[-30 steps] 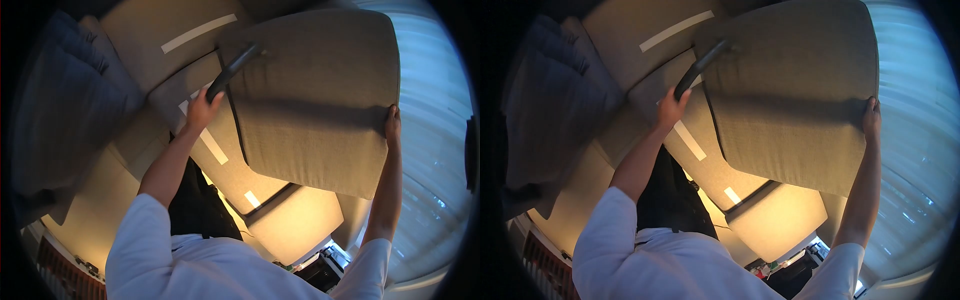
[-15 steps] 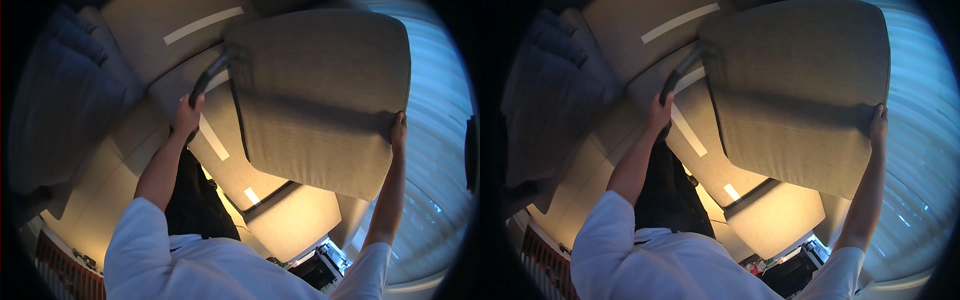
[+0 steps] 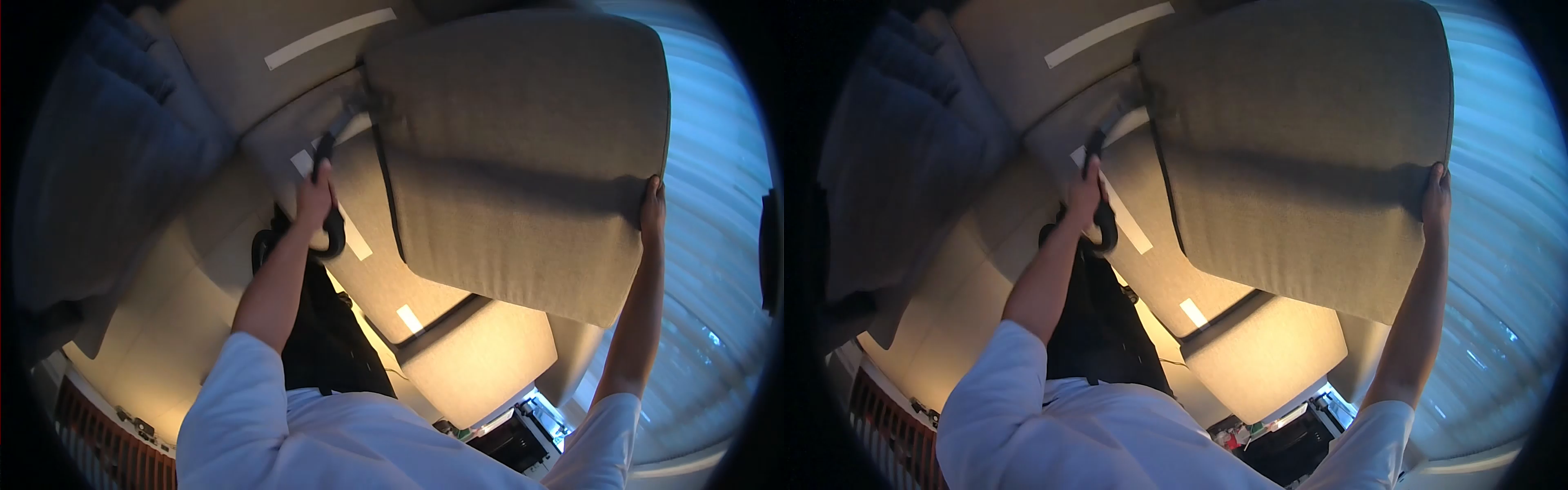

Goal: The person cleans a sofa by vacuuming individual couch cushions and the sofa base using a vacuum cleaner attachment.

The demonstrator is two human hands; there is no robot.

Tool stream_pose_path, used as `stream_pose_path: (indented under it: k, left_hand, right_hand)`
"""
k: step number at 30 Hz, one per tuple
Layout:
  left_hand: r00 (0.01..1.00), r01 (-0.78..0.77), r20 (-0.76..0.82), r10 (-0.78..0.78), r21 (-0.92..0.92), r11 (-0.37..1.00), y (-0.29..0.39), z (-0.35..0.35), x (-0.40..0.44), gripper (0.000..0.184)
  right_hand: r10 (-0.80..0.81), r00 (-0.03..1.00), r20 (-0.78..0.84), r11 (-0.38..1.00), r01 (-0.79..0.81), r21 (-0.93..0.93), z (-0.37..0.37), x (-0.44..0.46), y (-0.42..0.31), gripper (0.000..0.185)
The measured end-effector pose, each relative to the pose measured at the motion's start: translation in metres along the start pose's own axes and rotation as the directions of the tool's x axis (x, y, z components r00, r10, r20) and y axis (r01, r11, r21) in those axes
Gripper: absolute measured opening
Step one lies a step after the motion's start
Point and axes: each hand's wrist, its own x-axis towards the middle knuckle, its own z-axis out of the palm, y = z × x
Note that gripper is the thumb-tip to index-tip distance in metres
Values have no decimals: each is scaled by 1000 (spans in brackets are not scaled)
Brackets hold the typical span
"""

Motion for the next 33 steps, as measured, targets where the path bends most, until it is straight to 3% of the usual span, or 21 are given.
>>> stream_pose_path:
  k: [3, 6, 8, 11, 12, 13, 15, 19, 20, 22, 23, 24, 25, 27, 28, 29, 31, 33]
  left_hand:
    - [987, -159, -46, 156, -83, 984, 58, 19, 69, 61]
    - [995, -58, -77, 61, 34, 998, 26, 50, 86, 61]
    - [999, -33, -35, 37, 96, 995, -7, 60, 7, 61]
    - [983, 156, 104, -153, -21, 987, -130, 50, -59, 57]
    - [956, 265, 163, -243, -130, 955, -122, 36, -84, 43]
    - [948, 285, 172, -269, -80, 955, -105, 21, -99, 41]
    - [972, 183, 160, -171, -63, 981, -70, 5, -99, 41]
    - [993, -107, 16, 114, -227, 968, 25, 31, -15, 51]
    - [993, -108, 26, 117, -229, 967, 28, 43, -5, 51]
    - [993, -111, -22, 112, 20, 994, 14, 73, 5, 55]
    - [966, -212, -120, 229, 137, 968, -35, 89, 7, 58]
    - [983, -158, -74, 166, 102, 982, -43, 90, -37, 61]
    - [998, 15, 59, -20, 95, 995, -69, 82, -62, 60]
    - [981, 104, 158, -110, 42, 994, -115, 50, -101, 54]
    - [966, 159, 208, -155, -2, 987, -118, 32, -112, 52]
    - [969, 167, 171, -179, 82, 982, -90, 19, -122, 49]
    - [985, -21, 171, 8, 74, 997, -32, 15, -111, 46]
    - [967, -249, 72, 246, 30, 968, 23, 42, -79, 50]
  right_hand:
    - [-7, 1000, -13, 999, 6, -40, 0, 6, 8, 74]
    - [-12, 999, -35, 999, 10, -51, 5, 15, 14, 74]
    - [-4, 999, -34, 1000, 3, -28, 4, 12, 7, 74]
    - [7, 1000, -13, 1000, -8, -14, 3, 3, 1, 76]
    - [14, 1000, -6, 1000, -14, 1, 2, 4, -1, 76]
    - [23, 1000, 0, 1000, -23, 17, 2, 3, -1, 76]
    - [42, 999, 8, 998, -43, 50, 0, 1, 0, 77]
    - [20, 1000, -3, 1000, -20, 12, 3, -2, -5, 76]
    - [13, 1000, -6, 1000, -13, 3, 4, -3, -7, 75]
    - [4, 1000, -11, 1000, -4, -12, 2, -4, -11, 75]
    - [3, 1000, -10, 1000, -3, -18, 2, -4, -10, 74]
    - [4, 1000, -12, 1000, -4, -19, 3, -4, -10, 74]
    - [5, 1000, -12, 1000, -5, -22, 3, -5, -10, 74]
    - [4, 1000, -11, 1000, -4, -30, 3, -6, -10, 73]
    - [0, 1000, -12, 1000, 0, -29, 2, -7, -10, 73]
    - [-1, 1000, -13, 1000, 1, -31, 1, -6, -10, 72]
    - [-3, 1000, -10, 999, 3, -39, 1, -8, -10, 72]
    - [-7, 1000, -12, 999, 7, -48, -1, -9, -12, 71]
